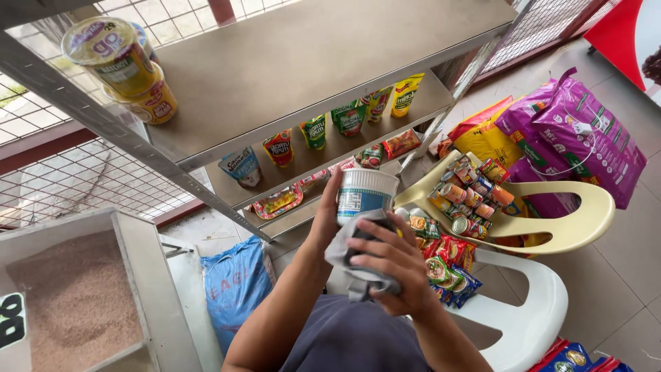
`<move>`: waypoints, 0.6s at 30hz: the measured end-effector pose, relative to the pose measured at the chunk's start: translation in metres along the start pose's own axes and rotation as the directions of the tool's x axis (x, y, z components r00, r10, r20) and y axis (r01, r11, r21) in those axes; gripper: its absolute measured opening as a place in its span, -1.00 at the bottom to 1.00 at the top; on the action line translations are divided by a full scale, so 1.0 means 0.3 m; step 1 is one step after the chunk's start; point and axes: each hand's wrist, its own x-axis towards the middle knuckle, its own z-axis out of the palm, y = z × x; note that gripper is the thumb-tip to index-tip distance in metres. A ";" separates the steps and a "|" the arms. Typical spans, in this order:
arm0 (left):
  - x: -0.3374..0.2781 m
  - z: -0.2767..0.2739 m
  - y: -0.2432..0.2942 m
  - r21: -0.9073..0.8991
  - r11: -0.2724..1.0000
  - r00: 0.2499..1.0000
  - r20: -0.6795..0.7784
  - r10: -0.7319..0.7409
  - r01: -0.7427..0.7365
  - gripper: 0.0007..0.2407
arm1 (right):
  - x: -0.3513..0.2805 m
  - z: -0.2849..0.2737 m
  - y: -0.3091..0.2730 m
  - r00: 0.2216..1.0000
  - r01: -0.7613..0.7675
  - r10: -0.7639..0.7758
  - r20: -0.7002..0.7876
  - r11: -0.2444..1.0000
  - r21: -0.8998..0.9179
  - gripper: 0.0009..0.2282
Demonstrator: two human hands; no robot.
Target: Cleaning food products with a cloth and arranging them on a grocery store shelf.
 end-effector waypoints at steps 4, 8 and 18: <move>-0.047 0.057 0.024 -0.023 0.998 0.998 -0.025 -0.058 0.057 -0.40 | 0.059 0.002 0.019 0.983 -0.108 0.109 -0.147 0.994 0.018 -0.60; -0.068 0.124 0.049 0.033 0.994 0.986 -0.137 -0.099 0.105 -0.43 | 0.145 0.001 0.027 0.947 -0.233 0.219 -0.234 0.972 -0.035 -0.59; -0.067 -0.078 0.069 -0.035 0.994 0.994 -0.033 -0.109 0.108 -0.39 | -0.008 0.111 -0.059 0.995 -0.094 0.093 -0.041 0.995 -0.020 -0.60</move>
